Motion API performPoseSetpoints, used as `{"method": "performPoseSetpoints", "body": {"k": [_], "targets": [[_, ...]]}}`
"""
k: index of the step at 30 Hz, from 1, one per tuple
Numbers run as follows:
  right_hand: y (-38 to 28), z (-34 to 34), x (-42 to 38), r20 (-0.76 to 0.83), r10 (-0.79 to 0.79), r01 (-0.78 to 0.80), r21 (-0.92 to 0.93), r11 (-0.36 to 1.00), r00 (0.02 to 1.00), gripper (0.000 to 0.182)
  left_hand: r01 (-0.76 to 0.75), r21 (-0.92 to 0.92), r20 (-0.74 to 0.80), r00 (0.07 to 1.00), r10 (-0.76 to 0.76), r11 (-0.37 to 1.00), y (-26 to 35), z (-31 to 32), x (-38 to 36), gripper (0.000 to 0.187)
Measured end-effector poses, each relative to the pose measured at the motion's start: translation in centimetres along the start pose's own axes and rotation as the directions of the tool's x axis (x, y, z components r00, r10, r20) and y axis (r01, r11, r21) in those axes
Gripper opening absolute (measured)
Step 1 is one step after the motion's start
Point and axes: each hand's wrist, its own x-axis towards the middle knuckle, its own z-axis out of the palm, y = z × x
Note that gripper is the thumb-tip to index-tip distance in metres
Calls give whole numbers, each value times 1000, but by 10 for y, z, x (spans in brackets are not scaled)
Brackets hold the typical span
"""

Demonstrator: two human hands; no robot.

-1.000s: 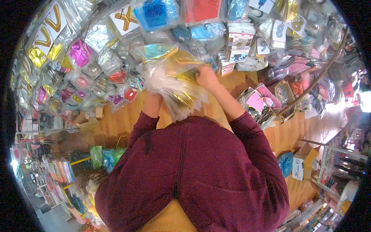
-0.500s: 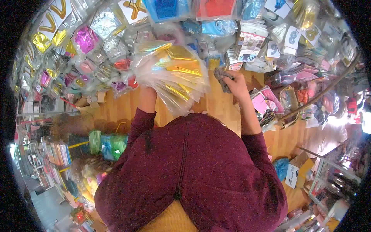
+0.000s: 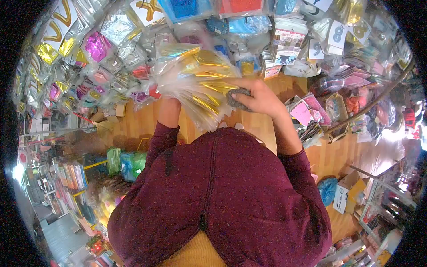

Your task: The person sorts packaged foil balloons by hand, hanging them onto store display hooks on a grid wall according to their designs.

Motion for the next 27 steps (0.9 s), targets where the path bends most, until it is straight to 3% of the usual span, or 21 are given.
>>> {"method": "performPoseSetpoints", "body": {"k": [5, 7, 11, 13, 14, 17, 19, 20, 21, 23, 24, 25, 27], "targets": [[-4, -3, 11, 55, 118, -107, -166, 980, 992, 38, -25, 62, 53, 998, 21, 998, 2, 11, -7, 36], [-12, -4, 13, 73, 106, -68, -402, 913, 992, 35, -45, 84, 70, 997, 39, 995, 5, 15, -6, 36], [-12, 0, 9, 51, -6, 25, -394, 919, 999, 37, -95, 123, 77, 993, 86, 988, 9, 23, 1, 36], [-26, 0, 8, -26, 276, -249, -521, 816, 961, 45, -100, 144, 80, 993, 89, 984, 10, 27, -6, 36], [-25, -1, 7, -26, 276, -249, -522, 816, 961, 45, -105, 156, 83, 992, 92, 982, 9, 28, -6, 36], [-21, -7, 6, -159, 166, -220, -435, 873, 973, 51, -115, 188, 99, 990, 98, 975, 10, 31, -11, 37], [-23, -10, 14, -232, 81, -140, -252, 958, 969, 54, -123, 207, 117, 988, 101, 971, 11, 38, -15, 37], [-14, -6, 19, -324, -30, -37, -198, 979, 945, 47, -133, 217, 124, 986, 108, 967, 9, 44, -11, 37], [-13, -2, 24, -328, -32, -37, -202, 979, 944, 47, -142, 227, 129, 985, 115, 964, 8, 49, -5, 37], [-13, 6, 36, -575, 6, -69, -87, 994, 818, 37, -159, 249, 130, 983, 129, 955, 5, 56, 7, 37], [-5, 15, 43, -625, -102, 44, -108, 993, 774, 30, -164, 263, 127, 983, 135, 951, 4, 57, 8, 37], [-12, 26, 45, -598, -53, -15, -108, 994, 800, 30, -170, 278, 123, 982, 140, 945, 10, 60, -6, 37], [-13, 55, 50, -569, -344, 180, -326, 928, 747, 32, -180, 310, 120, 982, 149, 933, 16, 61, -16, 37]]}}
